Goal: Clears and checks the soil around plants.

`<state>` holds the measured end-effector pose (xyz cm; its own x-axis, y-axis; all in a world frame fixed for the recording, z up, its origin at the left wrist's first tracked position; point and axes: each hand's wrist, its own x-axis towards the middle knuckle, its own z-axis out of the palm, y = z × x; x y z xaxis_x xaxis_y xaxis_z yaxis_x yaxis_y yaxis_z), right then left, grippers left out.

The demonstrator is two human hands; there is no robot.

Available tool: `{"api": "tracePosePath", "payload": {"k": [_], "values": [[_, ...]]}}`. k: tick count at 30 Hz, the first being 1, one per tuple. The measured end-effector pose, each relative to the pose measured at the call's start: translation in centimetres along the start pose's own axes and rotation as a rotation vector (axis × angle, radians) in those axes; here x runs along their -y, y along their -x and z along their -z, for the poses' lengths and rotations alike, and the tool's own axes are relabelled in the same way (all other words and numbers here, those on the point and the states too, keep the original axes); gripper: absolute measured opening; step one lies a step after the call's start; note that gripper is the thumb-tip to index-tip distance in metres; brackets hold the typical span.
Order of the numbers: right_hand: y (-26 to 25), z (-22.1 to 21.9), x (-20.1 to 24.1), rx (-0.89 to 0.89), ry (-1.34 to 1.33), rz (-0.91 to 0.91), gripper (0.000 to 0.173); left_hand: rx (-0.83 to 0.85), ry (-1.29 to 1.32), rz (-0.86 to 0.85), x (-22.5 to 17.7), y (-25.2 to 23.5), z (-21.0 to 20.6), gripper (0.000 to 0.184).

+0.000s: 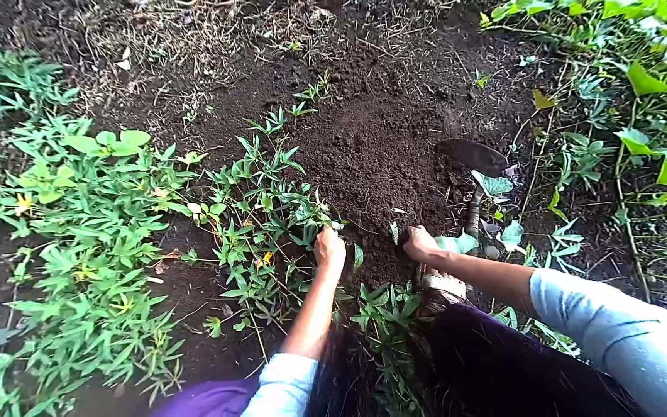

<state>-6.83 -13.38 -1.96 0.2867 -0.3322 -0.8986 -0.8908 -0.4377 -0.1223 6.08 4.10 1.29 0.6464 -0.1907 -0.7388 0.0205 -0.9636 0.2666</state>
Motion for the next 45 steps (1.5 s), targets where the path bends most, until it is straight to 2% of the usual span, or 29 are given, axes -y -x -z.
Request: {"api": "tracePosePath", "payload": {"k": [1,3,5,7,8,11,15,16,19,21,23,27,30,32,34,36,38,41,45], "values": [[0.1,0.2,-0.4,-0.018,-0.06,0.033,0.033,-0.019,0.037,-0.004,0.5,-0.5,0.2,0.028],[-1.1,1.5,-1.6,-0.09,-0.111,0.032,0.03,0.019,0.112,0.064,1.2,-1.7,0.7,0.023],[-2.5,2.5,-2.6,-0.167,-0.108,-0.035,0.039,0.143,0.203,0.184,2.3,-2.0,0.7,0.025],[-3.0,1.8,-3.1,-0.143,-0.084,-0.111,0.053,0.121,0.245,0.24,3.2,-0.6,-0.5,0.03],[-2.7,0.8,-2.8,-0.125,-0.062,-0.128,0.057,0.049,0.228,0.22,3.3,0.2,-1.3,0.033],[-0.6,-2.9,-0.6,-0.059,-0.001,-0.124,0.067,-0.113,0.09,0.129,3.8,1.5,-4.8,0.06],[1.8,-3.5,0.7,0.03,-0.162,-0.048,0.055,-0.058,0.005,0.062,4.0,1.8,-7.3,0.085],[2.1,-3.5,0.3,0.038,-0.153,-0.02,0.059,-0.029,-0.02,0.068,4.3,1.7,-7.2,0.093],[2.6,-3.5,-1.1,0.105,0.067,-0.041,0.102,0.089,-0.155,0.143,4.9,2.0,-6.6,0.108],[2.2,-4.7,-1.5,0.125,0.159,-0.073,0.115,0.179,-0.33,0.142,5.4,2.4,-6.9,0.114],[2.3,-6.2,-0.2,0.134,0.182,-0.086,0.109,0.262,-0.511,0.129,5.6,2.8,-7.6,0.119],[2.5,-6.9,2.5,0.195,-0.026,-0.08,0.07,0.306,-0.656,0.133,4.7,3.4,-7.2,0.111],[1.3,-5.8,0.8,0.234,-0.092,0.021,0.058,0.314,-0.616,0.111,4.6,3.6,-6.0,0.079],[0.8,-5.4,-0.4,0.261,-0.094,-0.006,0.052,0.267,-0.59,0.096,4.2,3.7,-5.1,0.068],[1.0,-6.4,-1.1,0.35,-0.282,-0.079,0.038,0.251,-0.568,0.081,3.9,3.8,-5.3,0.082],[1.3,-7.8,-0.7,0.423,-0.612,-0.147,0.033,0.235,-0.513,0.022,3.7,3.9,-6.6,0.101],[1.7,-9.0,0.6,0.426,-0.764,-0.219,0.032,0.231,-0.446,0.009,3.4,4.6,-8.0,0.097],[1.2,-9.8,1.7,0.419,-0.804,-0.249,0.017,0.202,-0.378,0.036,3.1,4.7,-8.9,0.087],[0.9,-10.1,1.4,0.484,-0.928,-0.23,0.025,0.19,-0.29,0.04,3.9,3.6,-8.8,0.096]]}}
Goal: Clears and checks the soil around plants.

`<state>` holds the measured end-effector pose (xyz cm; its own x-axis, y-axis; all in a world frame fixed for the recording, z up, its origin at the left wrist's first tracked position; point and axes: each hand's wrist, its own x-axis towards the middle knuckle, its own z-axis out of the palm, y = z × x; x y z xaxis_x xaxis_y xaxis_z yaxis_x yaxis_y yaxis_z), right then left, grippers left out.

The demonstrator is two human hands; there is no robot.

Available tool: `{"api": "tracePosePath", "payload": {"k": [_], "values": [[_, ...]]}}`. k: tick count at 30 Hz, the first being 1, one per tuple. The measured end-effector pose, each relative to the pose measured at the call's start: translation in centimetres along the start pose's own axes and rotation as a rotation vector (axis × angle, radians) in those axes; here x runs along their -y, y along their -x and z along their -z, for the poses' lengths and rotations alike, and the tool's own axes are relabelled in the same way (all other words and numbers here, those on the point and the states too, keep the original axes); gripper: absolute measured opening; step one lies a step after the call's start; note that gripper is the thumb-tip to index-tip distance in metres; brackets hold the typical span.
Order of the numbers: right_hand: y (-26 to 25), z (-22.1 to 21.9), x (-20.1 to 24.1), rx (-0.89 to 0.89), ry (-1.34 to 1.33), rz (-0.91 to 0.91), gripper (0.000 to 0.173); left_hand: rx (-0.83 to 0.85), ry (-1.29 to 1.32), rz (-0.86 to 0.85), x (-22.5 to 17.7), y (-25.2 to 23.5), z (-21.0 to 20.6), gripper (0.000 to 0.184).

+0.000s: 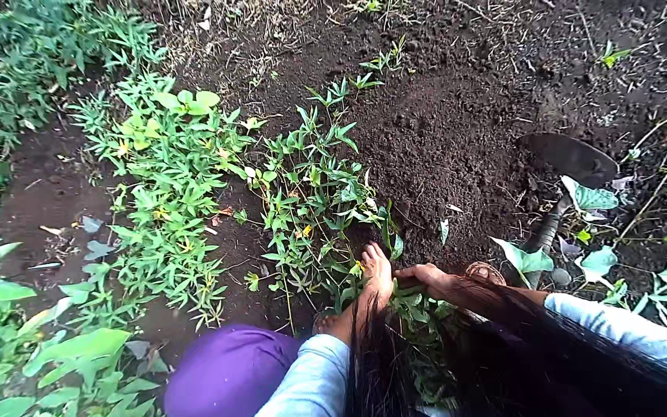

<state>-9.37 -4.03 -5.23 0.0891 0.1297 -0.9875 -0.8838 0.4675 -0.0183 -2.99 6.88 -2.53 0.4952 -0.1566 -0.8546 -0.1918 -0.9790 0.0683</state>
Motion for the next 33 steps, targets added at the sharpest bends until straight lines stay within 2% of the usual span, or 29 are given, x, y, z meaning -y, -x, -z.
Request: {"api": "tracePosePath", "payload": {"k": [2,3,5,7,9,12,14,16,18,20,21,22,24,26,30,33], "values": [[-0.2,-0.4,0.2,0.034,-0.069,0.029,0.027,0.006,0.107,0.022,0.1,-0.3,1.1,0.085],[-0.2,-0.6,0.4,0.049,-0.098,0.045,0.028,-0.009,0.161,0.033,0.1,-0.3,1.8,0.073],[0.0,-1.1,1.3,0.08,-0.124,0.098,0.03,-0.111,0.254,0.034,0.6,-0.4,3.3,0.054],[0.3,-1.8,2.7,0.066,-0.09,0.124,0.034,-0.199,0.285,0.067,0.8,-0.5,4.5,0.05],[0.3,-2.1,3.2,0.018,0.01,0.086,0.036,-0.134,0.219,0.144,0.6,-0.3,4.8,0.065],[-0.3,-1.9,2.9,-0.003,0.13,0.032,0.032,0.022,0.074,0.195,-0.4,-0.2,3.5,0.101],[-0.4,-1.9,2.8,0.034,0.151,0.026,0.035,-0.001,0.089,0.164,-0.3,-0.6,2.6,0.105],[-0.2,-2.0,2.9,0.043,0.211,0.042,0.039,-0.059,0.182,0.118,0.8,-1.3,2.5,0.097],[-0.2,-1.8,3.3,0.007,0.502,0.114,0.04,-0.12,0.239,0.084,1.9,-1.8,3.5,0.072],[0.0,-0.9,3.4,-0.022,0.953,0.233,0.04,-0.144,0.222,0.093,2.5,-1.9,4.4,0.049],[0.4,-0.6,3.4,-0.022,1.107,0.294,0.039,-0.146,0.211,0.114,2.4,-1.8,4.7,0.049],[0.9,-0.3,3.2,-0.022,1.208,0.344,0.039,-0.131,0.191,0.143,2.0,-1.6,4.7,0.058],[1.7,-0.4,2.8,-0.033,1.314,0.406,0.045,-0.075,0.128,0.206,0.2,-1.1,3.8,0.092],[1.9,-0.8,2.1,-0.035,1.408,0.477,0.047,-0.04,0.161,0.228,-1.8,-0.2,2.5,0.105],[1.8,-0.6,1.8,0.004,1.614,0.539,0.057,-0.086,0.15,0.156,-1.9,-0.3,0.6,0.08],[1.8,-0.9,1.9,-0.014,1.697,0.506,0.061,-0.122,0.147,0.074,-0.4,-1.1,0.4,0.074]]}}
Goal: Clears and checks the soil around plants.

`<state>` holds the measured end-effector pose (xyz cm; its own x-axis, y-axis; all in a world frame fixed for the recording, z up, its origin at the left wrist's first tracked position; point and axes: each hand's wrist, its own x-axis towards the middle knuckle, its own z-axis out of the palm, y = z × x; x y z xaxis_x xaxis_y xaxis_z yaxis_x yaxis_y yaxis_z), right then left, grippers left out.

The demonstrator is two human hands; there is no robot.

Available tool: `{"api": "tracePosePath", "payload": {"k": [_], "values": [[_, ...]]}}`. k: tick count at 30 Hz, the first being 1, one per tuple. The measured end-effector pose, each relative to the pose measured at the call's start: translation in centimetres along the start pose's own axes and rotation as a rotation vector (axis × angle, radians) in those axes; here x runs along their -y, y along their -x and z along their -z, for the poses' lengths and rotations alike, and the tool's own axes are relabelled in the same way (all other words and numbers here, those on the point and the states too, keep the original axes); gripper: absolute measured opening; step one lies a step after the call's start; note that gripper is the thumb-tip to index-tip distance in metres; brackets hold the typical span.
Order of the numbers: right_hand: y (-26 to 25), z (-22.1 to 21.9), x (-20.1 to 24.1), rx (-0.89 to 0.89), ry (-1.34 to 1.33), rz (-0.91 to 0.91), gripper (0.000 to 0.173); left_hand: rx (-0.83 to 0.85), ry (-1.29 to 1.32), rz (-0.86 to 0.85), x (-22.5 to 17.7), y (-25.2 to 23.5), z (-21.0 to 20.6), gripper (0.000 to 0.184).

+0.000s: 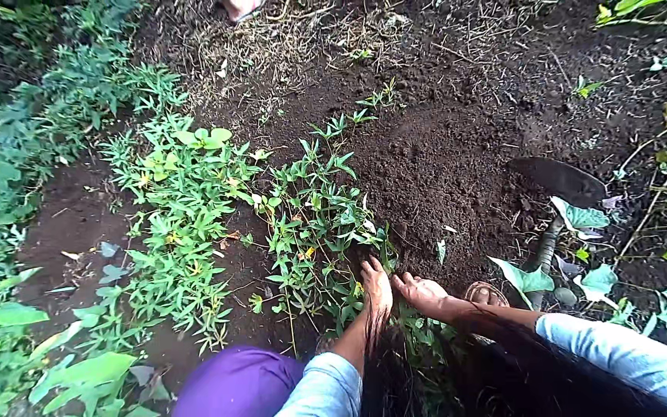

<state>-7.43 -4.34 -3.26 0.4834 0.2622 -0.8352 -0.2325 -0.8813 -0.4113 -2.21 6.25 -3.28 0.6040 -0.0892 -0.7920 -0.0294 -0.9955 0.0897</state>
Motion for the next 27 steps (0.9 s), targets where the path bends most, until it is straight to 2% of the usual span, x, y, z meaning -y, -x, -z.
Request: {"api": "tracePosePath", "payload": {"k": [4,8,12,15,21,27], "values": [[0.0,-0.4,0.4,0.001,-0.019,-0.019,0.051,-0.006,-0.055,-0.023,0.5,1.3,-0.6,0.064],[0.2,-1.7,-1.3,0.026,0.069,0.047,0.042,0.072,-0.277,-0.135,0.5,3.2,-1.8,0.068],[0.5,-1.5,-1.9,0.083,0.127,0.06,0.037,0.072,-0.374,-0.194,0.6,2.4,-1.9,0.054],[0.7,-1.4,-2.2,0.11,0.143,0.069,0.037,0.091,-0.333,-0.186,0.3,2.5,-2.1,0.053],[0.9,0.0,-2.2,0.066,0.122,0.023,0.035,0.021,-0.238,-0.166,0.0,1.7,-1.9,0.046],[2.0,2.1,-2.6,0.05,0.037,-0.057,0.038,-0.028,0.067,0.065,1.3,0.3,1.1,0.045]]}}
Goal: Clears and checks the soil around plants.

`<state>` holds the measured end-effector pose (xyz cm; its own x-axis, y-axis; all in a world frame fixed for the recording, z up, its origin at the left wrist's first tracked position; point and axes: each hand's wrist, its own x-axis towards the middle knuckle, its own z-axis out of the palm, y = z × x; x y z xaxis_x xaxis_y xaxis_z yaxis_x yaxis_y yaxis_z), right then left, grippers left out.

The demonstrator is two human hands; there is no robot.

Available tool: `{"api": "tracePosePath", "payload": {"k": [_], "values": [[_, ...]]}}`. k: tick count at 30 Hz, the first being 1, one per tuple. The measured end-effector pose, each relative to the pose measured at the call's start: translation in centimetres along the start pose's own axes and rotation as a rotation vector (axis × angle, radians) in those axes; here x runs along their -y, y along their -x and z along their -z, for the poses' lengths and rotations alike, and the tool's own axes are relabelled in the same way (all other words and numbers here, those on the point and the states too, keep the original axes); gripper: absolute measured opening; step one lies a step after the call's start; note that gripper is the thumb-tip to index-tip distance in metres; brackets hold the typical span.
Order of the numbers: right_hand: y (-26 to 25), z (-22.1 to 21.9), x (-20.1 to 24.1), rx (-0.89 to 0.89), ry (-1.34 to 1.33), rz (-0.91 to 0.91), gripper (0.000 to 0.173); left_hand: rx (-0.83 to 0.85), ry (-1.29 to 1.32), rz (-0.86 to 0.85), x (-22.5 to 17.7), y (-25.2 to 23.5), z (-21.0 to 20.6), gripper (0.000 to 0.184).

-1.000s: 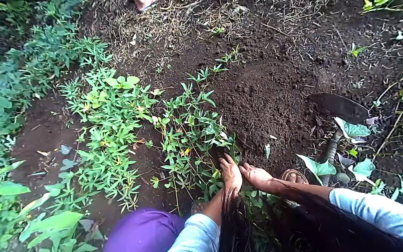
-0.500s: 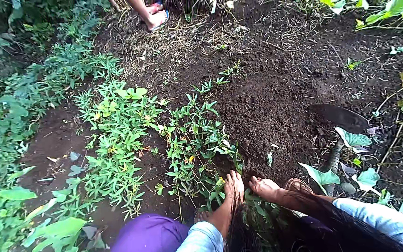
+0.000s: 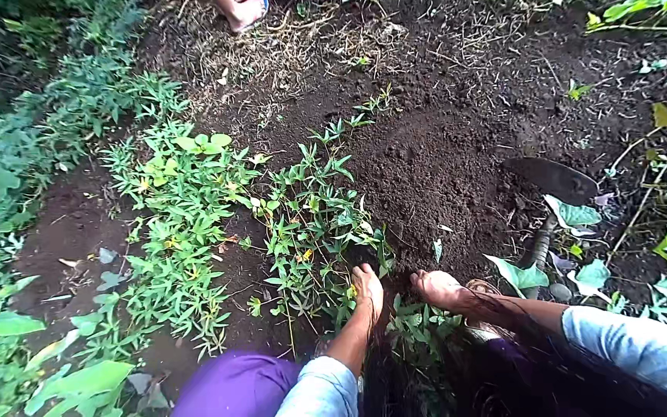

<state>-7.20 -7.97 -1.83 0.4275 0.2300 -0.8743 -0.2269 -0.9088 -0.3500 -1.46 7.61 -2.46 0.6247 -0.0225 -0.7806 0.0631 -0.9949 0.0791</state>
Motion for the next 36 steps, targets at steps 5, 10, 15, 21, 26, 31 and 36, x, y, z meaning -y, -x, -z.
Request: {"api": "tracePosePath", "payload": {"k": [5,10,15,21,26,31,36], "values": [[2.0,1.4,-3.8,-0.376,-0.105,0.127,0.036,-0.095,0.042,0.106,0.4,-1.6,2.8,0.044],[1.7,4.2,-5.2,-0.537,-0.441,-0.2,0.078,-0.096,0.112,0.08,-0.1,-1.5,3.7,0.042],[-1.8,5.8,-3.5,-0.458,-0.346,-0.233,0.096,-0.084,0.107,0.07,-0.2,-2.0,3.4,0.046],[-2.6,10.8,-4.4,-0.464,-0.403,-0.233,0.059,-0.033,0.105,0.078,-0.4,-2.0,3.4,0.05],[-2.0,10.9,-3.9,-0.474,-0.315,-0.113,0.076,-0.069,0.092,0.049,0.0,-2.6,3.5,0.04],[-2.9,9.6,-3.7,-0.47,-0.173,-0.054,0.056,-0.308,0.232,-0.024,0.2,-3.3,2.6,0.045],[-2.3,11.9,-5.9,-0.584,-0.317,0.035,0.03,-0.261,0.403,-0.12,-0.9,-3.6,2.8,0.064]]}}
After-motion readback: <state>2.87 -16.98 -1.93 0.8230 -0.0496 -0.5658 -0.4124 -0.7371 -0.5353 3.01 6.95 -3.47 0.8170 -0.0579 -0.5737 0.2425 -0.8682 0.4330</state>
